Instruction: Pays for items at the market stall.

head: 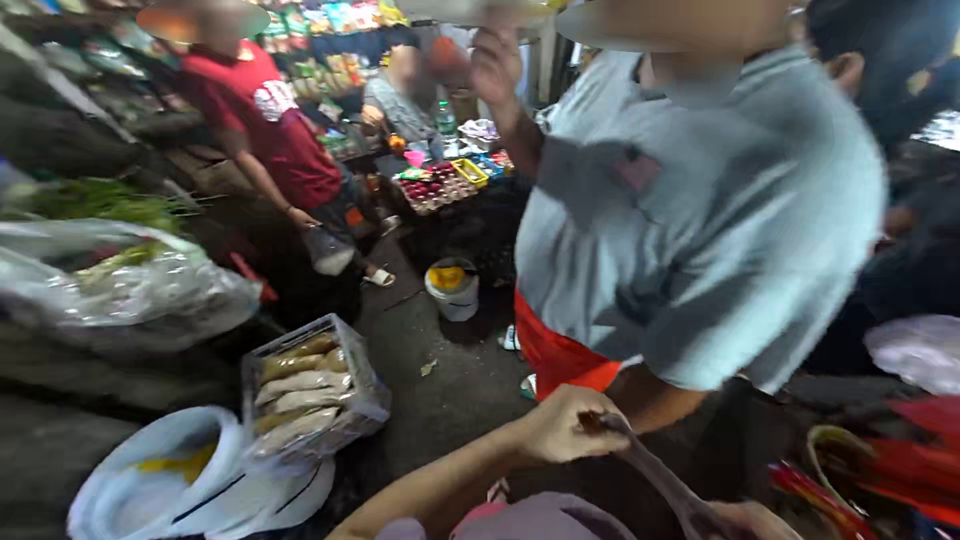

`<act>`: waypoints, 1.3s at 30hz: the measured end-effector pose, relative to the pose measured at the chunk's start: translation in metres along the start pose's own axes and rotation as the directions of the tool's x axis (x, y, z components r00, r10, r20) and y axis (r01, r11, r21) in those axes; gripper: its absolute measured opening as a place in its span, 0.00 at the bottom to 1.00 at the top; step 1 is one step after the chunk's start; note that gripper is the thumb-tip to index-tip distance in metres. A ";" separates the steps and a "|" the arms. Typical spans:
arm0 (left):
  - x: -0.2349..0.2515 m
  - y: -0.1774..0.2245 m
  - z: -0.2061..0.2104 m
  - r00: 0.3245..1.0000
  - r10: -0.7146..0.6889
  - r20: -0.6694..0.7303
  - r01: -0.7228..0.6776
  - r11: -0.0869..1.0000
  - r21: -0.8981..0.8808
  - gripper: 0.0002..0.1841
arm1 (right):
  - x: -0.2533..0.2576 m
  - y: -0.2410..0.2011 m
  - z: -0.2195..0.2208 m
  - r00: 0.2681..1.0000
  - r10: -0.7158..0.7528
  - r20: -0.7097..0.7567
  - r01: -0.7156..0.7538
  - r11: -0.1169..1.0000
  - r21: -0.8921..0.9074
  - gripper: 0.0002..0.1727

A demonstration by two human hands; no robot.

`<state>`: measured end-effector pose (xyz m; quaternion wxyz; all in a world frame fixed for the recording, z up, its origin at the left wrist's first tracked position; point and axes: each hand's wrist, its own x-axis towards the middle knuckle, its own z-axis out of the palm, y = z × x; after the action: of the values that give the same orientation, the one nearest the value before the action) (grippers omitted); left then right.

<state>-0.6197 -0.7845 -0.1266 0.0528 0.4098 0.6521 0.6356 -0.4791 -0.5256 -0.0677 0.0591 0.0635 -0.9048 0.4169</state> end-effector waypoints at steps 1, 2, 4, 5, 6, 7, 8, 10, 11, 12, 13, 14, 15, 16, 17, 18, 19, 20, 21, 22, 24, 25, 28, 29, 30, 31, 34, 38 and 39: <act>-0.011 0.000 -0.032 0.998 -0.025 -0.052 0.025 1.000 0.000 0.09 | 0.023 -0.008 0.019 0.999 -0.054 0.007 0.053 0.996 0.066 0.11; -0.022 -0.001 -0.061 0.994 -0.029 -0.105 0.031 0.999 0.016 0.09 | 0.046 -0.014 0.039 0.994 -0.112 -0.002 0.111 0.985 0.136 0.11; -0.047 -0.003 -0.111 0.979 -0.028 -0.202 0.031 0.999 0.012 0.09 | 0.091 -0.025 0.078 0.978 -0.207 -0.026 0.207 0.943 0.261 0.13; -0.062 -0.003 -0.129 0.968 -0.063 -0.244 0.056 0.998 -0.034 0.10 | 0.113 -0.030 0.098 0.971 -0.235 -0.042 0.236 0.920 0.314 0.14; -0.078 -0.003 -0.144 0.949 -0.113 -0.296 0.091 0.992 -0.089 0.10 | 0.134 -0.035 0.118 0.966 -0.252 -0.059 0.256 0.899 0.356 0.15; -0.093 -0.002 -0.155 0.921 -0.159 -0.356 0.121 0.984 -0.128 0.10 | 0.154 -0.038 0.138 0.960 -0.273 -0.066 0.278 0.883 0.378 0.15; -0.108 -0.002 -0.162 0.884 -0.200 -0.423 0.147 0.977 -0.154 0.11 | 0.174 -0.041 0.155 0.954 -0.294 -0.055 0.292 0.873 0.392 0.13; -0.136 -0.007 -0.171 0.786 -0.242 -0.569 0.164 0.969 -0.185 0.11 | 0.213 -0.047 0.185 0.947 -0.317 0.051 0.269 0.869 0.415 0.11; -0.150 -0.010 -0.173 0.717 -0.264 -0.645 0.168 0.964 -0.207 0.11 | 0.232 -0.052 0.196 0.937 -0.318 0.143 0.234 0.878 0.417 0.10; -0.162 -0.011 -0.174 0.625 -0.302 -0.720 0.182 0.953 -0.241 0.11 | 0.250 -0.057 0.207 0.917 -0.318 0.240 0.200 0.888 0.413 0.10; -0.172 -0.011 -0.174 0.511 -0.351 -0.784 0.202 0.936 -0.287 0.11 | 0.268 -0.063 0.218 0.889 -0.330 0.316 0.177 0.887 0.428 0.10; -0.181 -0.008 -0.175 0.388 -0.399 -0.831 0.225 0.915 -0.335 0.11 | 0.284 -0.070 0.229 0.866 -0.344 0.363 0.170 0.885 0.433 0.09; -0.189 -0.005 -0.177 0.276 -0.432 -0.859 0.243 0.896 -0.372 0.12 | 0.300 -0.078 0.240 0.842 -0.376 0.387 0.195 0.880 0.433 0.09; -0.198 -0.002 -0.180 0.185 -0.443 -0.877 0.245 0.885 -0.395 0.12 | 0.314 -0.087 0.251 0.818 -0.409 0.405 0.229 0.877 0.422 0.09; -0.208 0.000 -0.185 0.115 -0.436 -0.892 0.241 0.884 -0.401 0.12 | 0.326 -0.101 0.263 0.798 -0.436 0.415 0.274 0.877 0.394 0.10; -0.218 0.001 -0.189 0.055 -0.423 -0.904 0.241 0.884 -0.399 0.13 | 0.333 -0.119 0.276 0.769 -0.480 0.422 0.368 0.873 0.321 0.11; -0.227 0.003 -0.194 -0.001 -0.412 -0.911 0.256 0.881 -0.398 0.13 | 0.338 -0.139 0.289 0.716 -0.556 0.423 0.488 0.831 0.266 0.12; -0.235 0.005 -0.199 -0.059 -0.397 -0.916 0.264 0.879 -0.398 0.13 | 0.340 -0.158 0.303 0.670 -0.612 0.421 0.558 0.788 0.259 0.13; -0.240 0.008 -0.206 -0.115 -0.377 -0.919 0.264 0.880 -0.394 0.13 | 0.345 -0.173 0.317 0.634 -0.655 0.411 0.586 0.754 0.298 0.13; -0.242 0.011 -0.214 -0.167 -0.354 -0.920 0.252 0.887 -0.387 0.12 | 0.351 -0.182 0.331 0.608 -0.686 0.401 0.588 0.728 0.354 0.13; -0.245 0.014 -0.231 -0.224 -0.313 -0.923 0.221 0.906 -0.360 0.12 | 0.367 -0.190 0.352 0.597 -0.713 0.368 0.572 0.699 0.428 0.13; -0.245 0.013 -0.241 -0.231 -0.299 -0.926 0.213 0.913 -0.348 0.13 | 0.375 -0.192 0.359 0.609 -0.715 0.342 0.559 0.693 0.455 0.12; -0.240 0.002 -0.275 -0.220 -0.319 -0.922 0.242 0.898 -0.368 0.12 | 0.385 -0.194 0.374 0.654 -0.676 0.340 0.465 0.713 0.524 0.10; -0.237 -0.001 -0.287 -0.201 -0.341 -0.918 0.268 0.883 -0.386 0.12 | 0.386 -0.192 0.378 0.662 -0.659 0.357 0.438 0.727 0.529 0.10; -0.233 -0.005 -0.299 -0.179 -0.355 -0.917 0.287 0.873 -0.394 0.12 | 0.387 -0.189 0.381 0.673 -0.640 0.371 0.421 0.744 0.519 0.10; -0.230 -0.009 -0.311 -0.154 -0.357 -0.921 0.300 0.871 -0.388 0.12 | 0.389 -0.186 0.383 0.687 -0.615 0.388 0.407 0.767 0.496 0.10; -0.222 -0.016 -0.349 -0.075 -0.341 -0.937 0.327 0.879 -0.347 0.13 | 0.393 -0.183 0.397 0.718 -0.550 0.426 0.356 0.817 0.454 0.12; -0.217 -0.026 -0.386 0.025 -0.342 -0.939 0.325 0.891 -0.316 0.14 | 0.407 -0.188 0.417 0.732 -0.515 0.446 0.301 0.832 0.467 0.14; -0.219 -0.029 -0.394 0.049 -0.352 -0.935 0.326 0.890 -0.318 0.14 | 0.411 -0.192 0.420 0.745 -0.482 0.460 0.287 0.855 0.431 0.14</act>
<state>-0.7217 -1.2217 -0.1768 -0.2321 -0.2686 0.5959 0.7203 -0.8752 -0.9965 -0.1296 -0.1307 0.3781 -0.7648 0.5051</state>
